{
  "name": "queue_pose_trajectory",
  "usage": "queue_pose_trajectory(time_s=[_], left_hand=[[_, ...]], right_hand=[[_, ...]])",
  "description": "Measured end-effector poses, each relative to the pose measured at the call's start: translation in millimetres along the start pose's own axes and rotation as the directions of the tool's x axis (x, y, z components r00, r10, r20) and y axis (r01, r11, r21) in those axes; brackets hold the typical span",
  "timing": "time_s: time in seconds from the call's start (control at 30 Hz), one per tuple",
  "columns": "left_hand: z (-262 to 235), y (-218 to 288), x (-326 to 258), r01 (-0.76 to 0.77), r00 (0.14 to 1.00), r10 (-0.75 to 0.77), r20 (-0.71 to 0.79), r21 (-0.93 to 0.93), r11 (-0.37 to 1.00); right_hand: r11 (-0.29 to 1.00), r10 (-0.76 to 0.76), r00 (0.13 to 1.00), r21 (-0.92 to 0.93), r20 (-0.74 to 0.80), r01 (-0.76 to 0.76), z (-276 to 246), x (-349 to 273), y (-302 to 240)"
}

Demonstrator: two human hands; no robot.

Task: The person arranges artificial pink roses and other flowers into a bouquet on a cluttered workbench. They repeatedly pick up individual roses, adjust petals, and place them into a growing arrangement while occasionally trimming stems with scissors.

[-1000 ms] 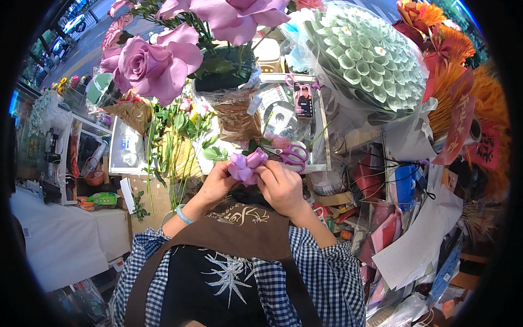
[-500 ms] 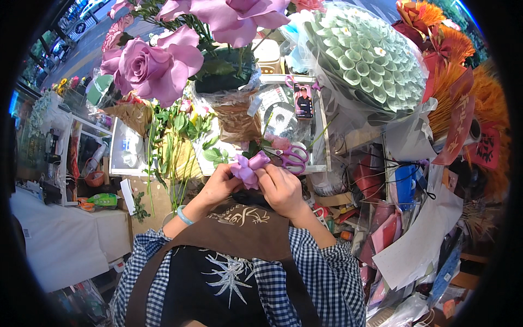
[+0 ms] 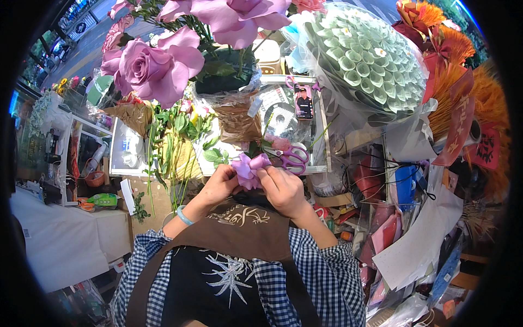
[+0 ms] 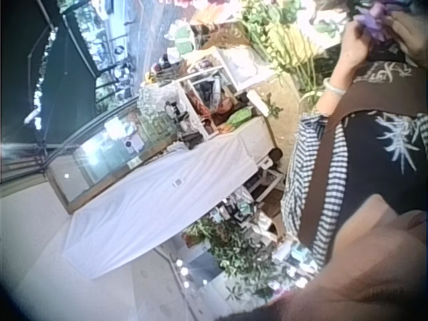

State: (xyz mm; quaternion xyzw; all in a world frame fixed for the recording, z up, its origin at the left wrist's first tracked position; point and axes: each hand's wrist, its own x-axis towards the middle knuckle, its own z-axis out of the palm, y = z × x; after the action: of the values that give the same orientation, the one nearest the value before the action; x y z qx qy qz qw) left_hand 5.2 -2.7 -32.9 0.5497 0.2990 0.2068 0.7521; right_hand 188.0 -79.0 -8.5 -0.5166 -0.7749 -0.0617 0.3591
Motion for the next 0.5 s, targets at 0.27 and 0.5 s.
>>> queue_pose_trajectory(time_s=[0.27, 0.5], left_hand=[[-0.5, 0.5, 0.4, 0.015, 0.999, -0.016, 0.048, 0.022, 1.0], [-0.1, 0.8, 0.7, 0.068, 0.995, -0.069, 0.073, 0.011, 0.998]], right_hand=[[0.993, -0.064, 0.998, -0.097, 0.017, 0.066, 0.4, -1.9, 3.0], [0.981, -0.151, 0.987, -0.112, 0.048, 0.156, -4.6, -2.8, 6.1]])
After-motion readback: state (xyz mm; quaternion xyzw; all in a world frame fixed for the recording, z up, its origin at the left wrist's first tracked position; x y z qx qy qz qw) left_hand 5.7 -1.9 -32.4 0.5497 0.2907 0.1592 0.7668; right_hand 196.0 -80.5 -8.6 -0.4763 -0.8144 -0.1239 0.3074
